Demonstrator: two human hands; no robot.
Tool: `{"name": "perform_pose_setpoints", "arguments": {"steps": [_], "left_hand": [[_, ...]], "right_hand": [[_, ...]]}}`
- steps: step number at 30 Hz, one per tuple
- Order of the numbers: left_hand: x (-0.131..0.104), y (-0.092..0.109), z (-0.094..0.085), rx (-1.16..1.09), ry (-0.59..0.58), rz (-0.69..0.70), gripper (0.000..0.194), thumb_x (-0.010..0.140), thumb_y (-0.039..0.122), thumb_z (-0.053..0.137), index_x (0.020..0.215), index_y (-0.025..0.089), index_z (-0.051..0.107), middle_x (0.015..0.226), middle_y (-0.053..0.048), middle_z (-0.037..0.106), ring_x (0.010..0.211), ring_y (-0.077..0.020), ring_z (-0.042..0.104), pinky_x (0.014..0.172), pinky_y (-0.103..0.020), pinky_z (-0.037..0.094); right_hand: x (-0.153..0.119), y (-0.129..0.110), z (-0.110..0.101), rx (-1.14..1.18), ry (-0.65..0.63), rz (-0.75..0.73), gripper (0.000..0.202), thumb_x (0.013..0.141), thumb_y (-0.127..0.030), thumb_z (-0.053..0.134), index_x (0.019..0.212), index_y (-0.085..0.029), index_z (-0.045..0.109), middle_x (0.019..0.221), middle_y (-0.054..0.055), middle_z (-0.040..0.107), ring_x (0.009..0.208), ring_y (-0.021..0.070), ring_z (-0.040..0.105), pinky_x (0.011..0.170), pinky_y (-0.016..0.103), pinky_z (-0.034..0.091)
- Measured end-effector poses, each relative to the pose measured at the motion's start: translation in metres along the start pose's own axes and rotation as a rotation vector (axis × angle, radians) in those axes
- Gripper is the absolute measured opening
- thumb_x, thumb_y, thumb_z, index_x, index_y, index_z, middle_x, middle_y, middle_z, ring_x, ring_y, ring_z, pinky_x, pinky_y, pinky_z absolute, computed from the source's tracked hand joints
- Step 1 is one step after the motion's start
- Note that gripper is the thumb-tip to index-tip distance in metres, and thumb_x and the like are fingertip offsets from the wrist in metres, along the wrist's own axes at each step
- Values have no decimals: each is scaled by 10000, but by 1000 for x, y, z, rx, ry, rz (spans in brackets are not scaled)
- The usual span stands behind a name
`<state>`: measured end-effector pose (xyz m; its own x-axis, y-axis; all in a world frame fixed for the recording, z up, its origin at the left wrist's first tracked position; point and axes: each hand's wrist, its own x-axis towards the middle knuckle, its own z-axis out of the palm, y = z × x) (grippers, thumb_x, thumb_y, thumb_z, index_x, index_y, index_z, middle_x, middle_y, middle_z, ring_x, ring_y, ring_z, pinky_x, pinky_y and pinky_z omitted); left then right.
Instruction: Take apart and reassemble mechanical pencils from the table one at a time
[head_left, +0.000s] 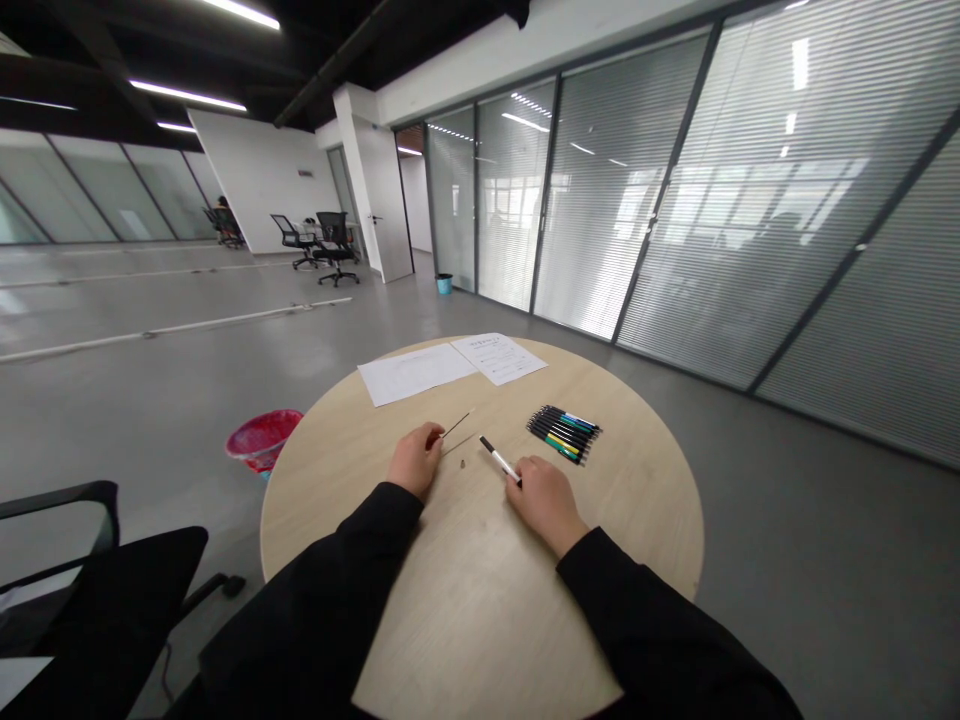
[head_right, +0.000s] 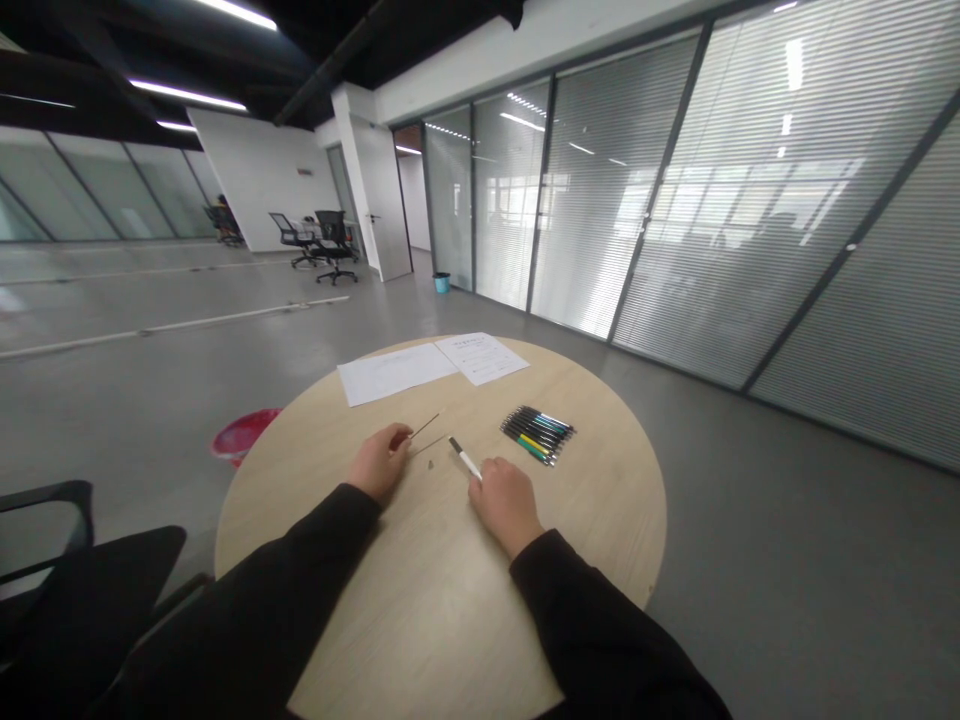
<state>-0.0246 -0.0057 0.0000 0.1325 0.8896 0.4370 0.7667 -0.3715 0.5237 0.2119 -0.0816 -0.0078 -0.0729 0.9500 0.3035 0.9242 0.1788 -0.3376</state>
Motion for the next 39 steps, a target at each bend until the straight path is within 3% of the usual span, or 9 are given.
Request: {"name": "perform_pose_setpoints", "arguments": {"steps": [3,7,10,17,39], "left_hand": [[0,3,-2,-96,12,-41,208,844,277,526,953,174,671,863,-59,723,763,-198,650,755,-326,511],[1,5,-3,-207,22,-77,216,824,329,557,883,170,692,796,-44,712,727,-190,637,731,-318,502],[2,2,-1,-307,41,-126,224,804,345,577,868,163,690,743,-34,693,688,-182,625,689,-306,489],[4,-1,0,-471,89,-192,218,764,338,612,857,156,688,713,-23,680,684,-174,634,675,-291,482],[4,3,-1,-510,-15,-107,216,762,346,607,832,158,686,686,-19,655,666,-164,607,660,-284,472]], "right_hand": [[5,19,2,265,56,28,190,863,-278,593,700,-184,620,714,40,656,693,166,601,660,256,415],[12,44,8,693,94,82,207,856,-361,578,805,-173,647,721,33,673,632,155,607,587,242,442],[16,60,13,820,65,122,227,819,-390,609,825,-167,654,672,18,657,582,150,597,553,243,441],[21,78,17,896,36,138,220,784,-384,637,817,-167,660,602,-13,610,531,136,541,517,239,411],[20,74,15,781,64,85,195,812,-368,620,790,-180,665,624,-11,621,566,142,542,553,241,414]]}}
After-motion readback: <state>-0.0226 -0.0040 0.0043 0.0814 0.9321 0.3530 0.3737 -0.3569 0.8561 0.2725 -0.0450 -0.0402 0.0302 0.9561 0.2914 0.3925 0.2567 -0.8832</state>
